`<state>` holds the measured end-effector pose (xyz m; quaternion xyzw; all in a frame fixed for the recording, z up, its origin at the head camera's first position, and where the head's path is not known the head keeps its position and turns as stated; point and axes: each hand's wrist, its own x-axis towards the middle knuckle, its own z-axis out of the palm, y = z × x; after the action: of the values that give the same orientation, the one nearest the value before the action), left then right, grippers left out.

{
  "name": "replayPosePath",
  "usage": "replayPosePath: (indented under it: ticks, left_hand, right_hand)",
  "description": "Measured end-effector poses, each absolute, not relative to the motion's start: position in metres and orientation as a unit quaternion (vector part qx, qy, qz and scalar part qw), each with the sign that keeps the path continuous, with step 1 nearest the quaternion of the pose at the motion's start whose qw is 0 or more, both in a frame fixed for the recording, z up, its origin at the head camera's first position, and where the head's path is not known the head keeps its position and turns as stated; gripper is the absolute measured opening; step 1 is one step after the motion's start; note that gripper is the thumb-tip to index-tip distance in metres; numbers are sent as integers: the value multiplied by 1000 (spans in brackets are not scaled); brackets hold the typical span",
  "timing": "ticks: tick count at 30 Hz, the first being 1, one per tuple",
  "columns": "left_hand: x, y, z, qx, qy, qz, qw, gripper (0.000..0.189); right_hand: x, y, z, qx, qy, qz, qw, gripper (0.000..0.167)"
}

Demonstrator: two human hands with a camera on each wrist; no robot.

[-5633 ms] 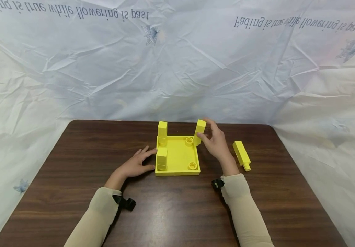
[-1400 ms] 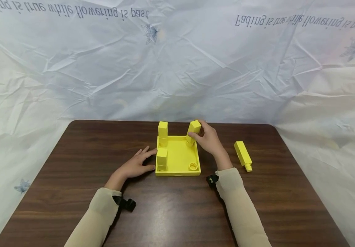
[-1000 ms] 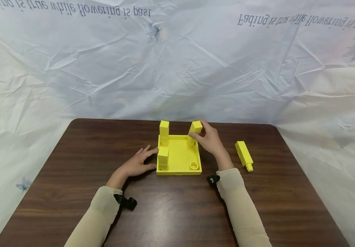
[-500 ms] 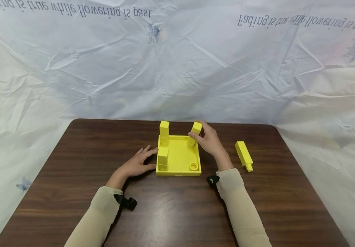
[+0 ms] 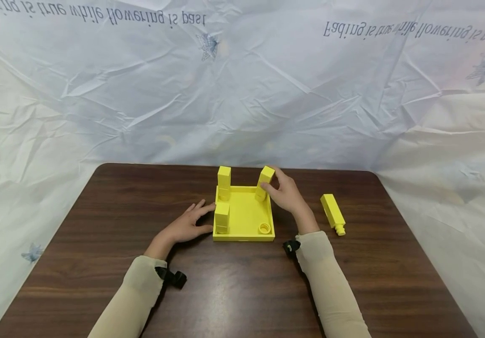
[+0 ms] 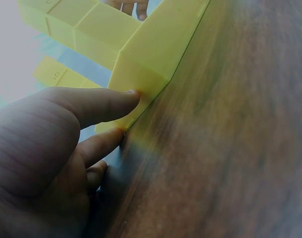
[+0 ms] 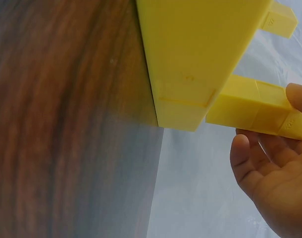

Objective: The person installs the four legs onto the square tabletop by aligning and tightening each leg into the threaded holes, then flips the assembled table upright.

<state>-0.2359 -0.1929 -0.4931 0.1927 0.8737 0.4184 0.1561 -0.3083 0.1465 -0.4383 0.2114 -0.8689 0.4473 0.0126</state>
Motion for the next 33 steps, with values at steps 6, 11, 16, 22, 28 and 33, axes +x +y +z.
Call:
replayPosePath:
  ticks: [6,11,16,22,28,33]
  left_hand:
    - [-236,-192,-493,189,873,421,158,72]
    - [-236,-192,-493,190,874,419,156,72]
    - [-236,-193,-495,190,874,419,157,73]
    - [-237,-193,-496,197,874,416,155,73]
    - [-237,-193,-495,207,872,419,148,72]
    - [-236,-194,-494,204,872,419,149,72]
  right_hand:
    - [-308,147,-439,222,-868,443,28,46]
    - [-310,147,-440,231,-868,438,43,28]
    - [-311,147,-440,234,-870,433,45,26]
    - [-311,147,-441,233,-870,432,41,34]
    - [-311,147,-441,235,-870,432,41,43]
    - [-312,147,-441,236,-868,435,42,39]
